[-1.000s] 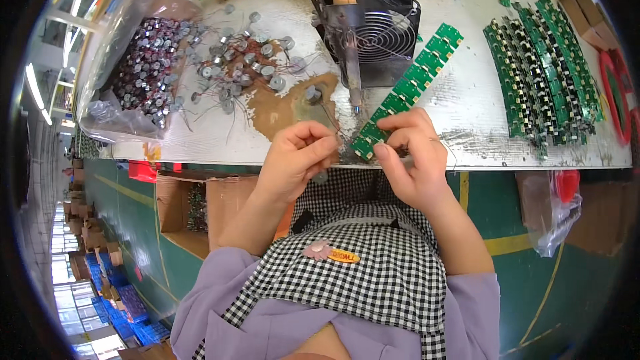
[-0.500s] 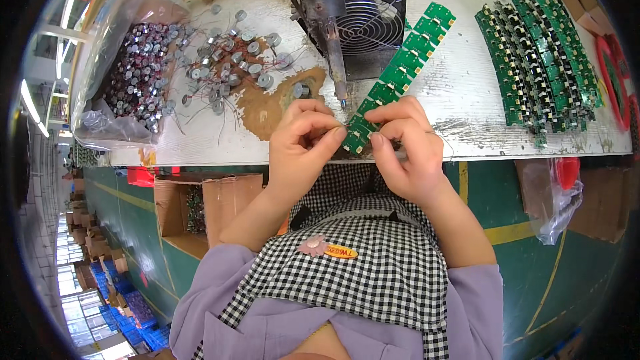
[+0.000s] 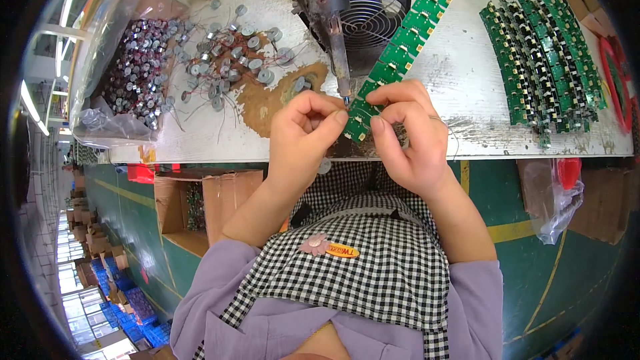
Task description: The person attaches small components with wires onto green circuit board strips by hand, breaks the strips into individual circuit boards, and places the boards into a box.
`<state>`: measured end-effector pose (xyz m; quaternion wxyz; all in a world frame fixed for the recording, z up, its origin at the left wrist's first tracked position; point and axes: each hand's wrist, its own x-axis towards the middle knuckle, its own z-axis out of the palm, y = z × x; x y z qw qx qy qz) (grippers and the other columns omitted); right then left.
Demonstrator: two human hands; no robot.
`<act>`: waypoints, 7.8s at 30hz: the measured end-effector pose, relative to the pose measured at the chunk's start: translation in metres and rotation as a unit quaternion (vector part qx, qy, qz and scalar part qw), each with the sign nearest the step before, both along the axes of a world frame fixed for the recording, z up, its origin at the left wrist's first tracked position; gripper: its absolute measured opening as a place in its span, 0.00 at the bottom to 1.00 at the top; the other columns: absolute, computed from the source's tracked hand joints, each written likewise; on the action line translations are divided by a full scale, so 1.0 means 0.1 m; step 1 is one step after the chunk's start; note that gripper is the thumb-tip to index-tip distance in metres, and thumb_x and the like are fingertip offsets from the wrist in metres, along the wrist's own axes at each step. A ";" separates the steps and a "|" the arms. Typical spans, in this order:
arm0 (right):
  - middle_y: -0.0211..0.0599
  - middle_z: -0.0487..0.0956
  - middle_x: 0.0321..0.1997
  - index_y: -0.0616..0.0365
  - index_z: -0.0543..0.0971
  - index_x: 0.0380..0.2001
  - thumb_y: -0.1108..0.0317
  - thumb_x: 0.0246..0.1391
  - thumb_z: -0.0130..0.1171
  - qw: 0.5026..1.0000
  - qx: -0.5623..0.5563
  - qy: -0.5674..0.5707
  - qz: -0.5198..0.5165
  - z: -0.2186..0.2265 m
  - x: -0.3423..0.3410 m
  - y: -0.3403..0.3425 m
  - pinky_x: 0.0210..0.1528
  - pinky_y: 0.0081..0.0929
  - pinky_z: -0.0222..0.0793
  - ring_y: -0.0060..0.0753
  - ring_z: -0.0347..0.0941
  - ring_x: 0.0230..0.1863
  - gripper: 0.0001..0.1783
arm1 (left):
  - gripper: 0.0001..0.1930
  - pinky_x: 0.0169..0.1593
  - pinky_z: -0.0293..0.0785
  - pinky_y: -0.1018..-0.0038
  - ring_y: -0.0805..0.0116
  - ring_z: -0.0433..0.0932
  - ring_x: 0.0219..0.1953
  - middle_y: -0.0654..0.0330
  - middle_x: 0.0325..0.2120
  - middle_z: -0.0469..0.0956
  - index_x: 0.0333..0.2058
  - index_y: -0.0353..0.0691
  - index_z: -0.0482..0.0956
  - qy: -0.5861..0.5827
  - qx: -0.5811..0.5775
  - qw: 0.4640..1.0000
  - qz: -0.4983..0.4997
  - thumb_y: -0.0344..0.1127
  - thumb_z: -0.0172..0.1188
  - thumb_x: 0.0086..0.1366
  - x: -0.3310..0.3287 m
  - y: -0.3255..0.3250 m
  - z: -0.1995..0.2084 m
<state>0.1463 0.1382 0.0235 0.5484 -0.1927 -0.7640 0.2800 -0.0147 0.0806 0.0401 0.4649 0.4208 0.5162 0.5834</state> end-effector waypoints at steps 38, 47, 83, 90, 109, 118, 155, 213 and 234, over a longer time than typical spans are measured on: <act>0.49 0.76 0.38 0.64 0.70 0.26 0.83 0.44 0.59 1.000 -0.005 -0.012 0.012 -0.03 -0.03 -0.16 0.36 0.29 0.68 0.41 0.71 0.34 0.08 | 0.05 0.24 0.62 0.87 0.88 0.66 0.21 0.68 0.22 0.74 0.25 0.34 0.72 0.059 0.023 0.998 -0.012 0.22 0.60 0.53 -0.06 -0.03 0.01; 0.49 0.79 0.35 0.67 0.73 0.27 0.79 0.53 0.56 0.990 -0.108 0.046 -0.078 -0.08 0.05 -0.17 0.37 0.22 0.67 0.33 0.72 0.33 0.03 | 0.08 0.30 0.69 0.81 0.78 0.73 0.27 0.62 0.30 0.77 0.32 0.35 0.78 0.264 0.080 0.957 -0.093 0.26 0.65 0.52 -0.35 0.03 0.23; 0.43 0.75 0.35 0.65 0.70 0.27 0.78 0.56 0.53 0.987 -0.160 0.025 -0.020 -0.13 0.02 -0.15 0.35 0.19 0.62 0.26 0.67 0.33 0.04 | 0.05 0.30 0.69 0.82 0.79 0.73 0.25 0.61 0.25 0.78 0.34 0.34 0.76 0.019 0.205 0.954 0.219 0.30 0.56 0.64 -1.42 0.72 0.45; 0.48 0.76 0.37 0.63 0.68 0.25 0.77 0.54 0.52 0.990 -0.140 0.029 0.003 -0.09 0.07 -0.12 0.42 0.26 0.65 0.34 0.70 0.37 0.05 | 0.03 0.25 0.66 0.83 0.83 0.71 0.21 0.65 0.21 0.76 0.32 0.35 0.77 0.126 0.173 0.966 0.146 0.28 0.59 0.62 -0.89 0.23 0.76; 0.51 0.76 0.41 0.65 0.70 0.27 0.81 0.48 0.57 0.998 -0.055 -0.013 0.025 -0.08 0.04 -0.14 0.33 0.24 0.68 0.34 0.72 0.32 0.06 | 0.04 0.26 0.63 0.85 0.84 0.68 0.24 0.63 0.25 0.76 0.28 0.33 0.78 0.227 0.101 0.968 -0.025 0.27 0.63 0.56 -0.18 -0.09 -0.02; 0.51 0.76 0.40 0.65 0.70 0.27 0.81 0.48 0.58 1.000 -0.003 -0.017 0.019 0.02 0.01 -0.06 0.35 0.27 0.69 0.38 0.73 0.34 0.06 | 0.03 0.31 0.67 0.84 0.81 0.71 0.28 0.60 0.32 0.77 0.28 0.32 0.75 0.036 -0.028 0.995 -0.083 0.23 0.60 0.55 -0.16 0.01 0.07; 0.48 0.75 0.38 0.65 0.73 0.27 0.82 0.46 0.61 1.000 0.000 -0.021 -0.018 -0.02 -0.05 -0.19 0.34 0.26 0.69 0.38 0.72 0.34 0.07 | 0.05 0.24 0.60 0.88 0.88 0.65 0.22 0.67 0.25 0.75 0.24 0.34 0.73 0.078 0.026 0.996 -0.034 0.22 0.61 0.55 -0.07 0.00 0.05; 0.47 0.77 0.38 0.63 0.69 0.26 0.75 0.52 0.59 0.991 -0.128 0.016 -0.013 -0.16 0.05 -0.10 0.39 0.25 0.67 0.32 0.72 0.36 0.08 | 0.08 0.30 0.67 0.78 0.73 0.71 0.25 0.58 0.27 0.72 0.31 0.33 0.72 0.303 0.112 0.933 0.156 0.32 0.51 0.67 -0.75 -0.09 0.01; 0.50 0.75 0.42 0.64 0.69 0.26 0.78 0.50 0.57 0.996 -0.083 -0.013 0.024 -0.11 0.07 -0.10 0.33 0.23 0.68 0.33 0.71 0.33 0.06 | 0.06 0.28 0.64 0.85 0.83 0.67 0.23 0.68 0.23 0.73 0.36 0.34 0.78 -0.173 -0.106 0.979 -0.033 0.28 0.58 0.62 -0.44 -0.26 0.15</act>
